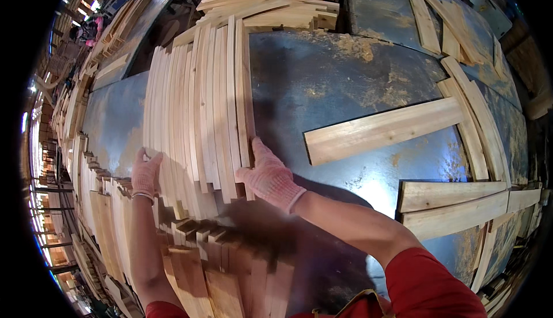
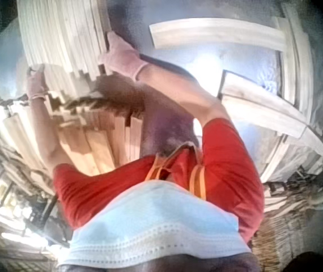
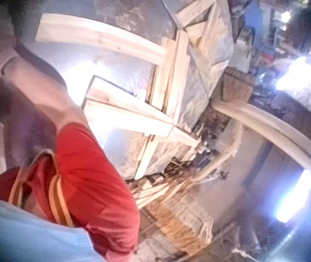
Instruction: The person picks up thin wooden planks from a scattered pile on a metal workbench and stacks them into a neat, aligned pile. The person handles the planks one by one or in small groups, arranging them vertically to form a uniform stack.
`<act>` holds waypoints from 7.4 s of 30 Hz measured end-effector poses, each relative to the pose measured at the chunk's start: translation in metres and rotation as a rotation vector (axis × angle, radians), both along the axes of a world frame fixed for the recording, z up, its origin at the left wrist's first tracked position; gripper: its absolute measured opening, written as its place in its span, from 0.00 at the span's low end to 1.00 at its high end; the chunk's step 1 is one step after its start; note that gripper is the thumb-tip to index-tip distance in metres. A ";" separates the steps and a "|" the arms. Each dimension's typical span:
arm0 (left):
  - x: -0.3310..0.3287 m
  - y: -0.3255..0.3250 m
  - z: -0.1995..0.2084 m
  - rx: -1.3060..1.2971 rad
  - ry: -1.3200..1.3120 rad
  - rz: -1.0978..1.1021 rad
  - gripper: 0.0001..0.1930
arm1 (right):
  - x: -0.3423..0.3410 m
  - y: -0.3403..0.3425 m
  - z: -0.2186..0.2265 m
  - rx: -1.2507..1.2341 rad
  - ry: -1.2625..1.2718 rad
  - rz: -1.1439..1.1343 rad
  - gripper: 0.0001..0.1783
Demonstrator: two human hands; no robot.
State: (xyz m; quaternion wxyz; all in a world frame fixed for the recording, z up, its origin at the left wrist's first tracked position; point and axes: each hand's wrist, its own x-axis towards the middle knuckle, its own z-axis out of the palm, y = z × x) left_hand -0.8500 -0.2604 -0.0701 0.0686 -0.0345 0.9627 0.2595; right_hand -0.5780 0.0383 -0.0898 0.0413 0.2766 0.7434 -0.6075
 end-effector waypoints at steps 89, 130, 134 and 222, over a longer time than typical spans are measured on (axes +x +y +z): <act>0.733 -0.058 0.035 -0.338 0.192 -0.772 0.42 | 0.469 0.077 0.093 0.715 -0.018 0.354 0.43; 0.727 -0.129 -0.001 -0.541 0.206 -0.543 0.37 | 0.490 0.044 0.063 0.504 0.018 0.322 0.48; 0.748 -0.076 0.014 -0.478 0.206 -0.645 0.41 | 0.559 0.219 0.088 1.214 -0.524 0.312 0.57; 0.814 0.179 -0.028 0.894 -0.547 0.068 0.08 | 0.621 0.244 0.012 -0.058 0.196 -0.526 0.49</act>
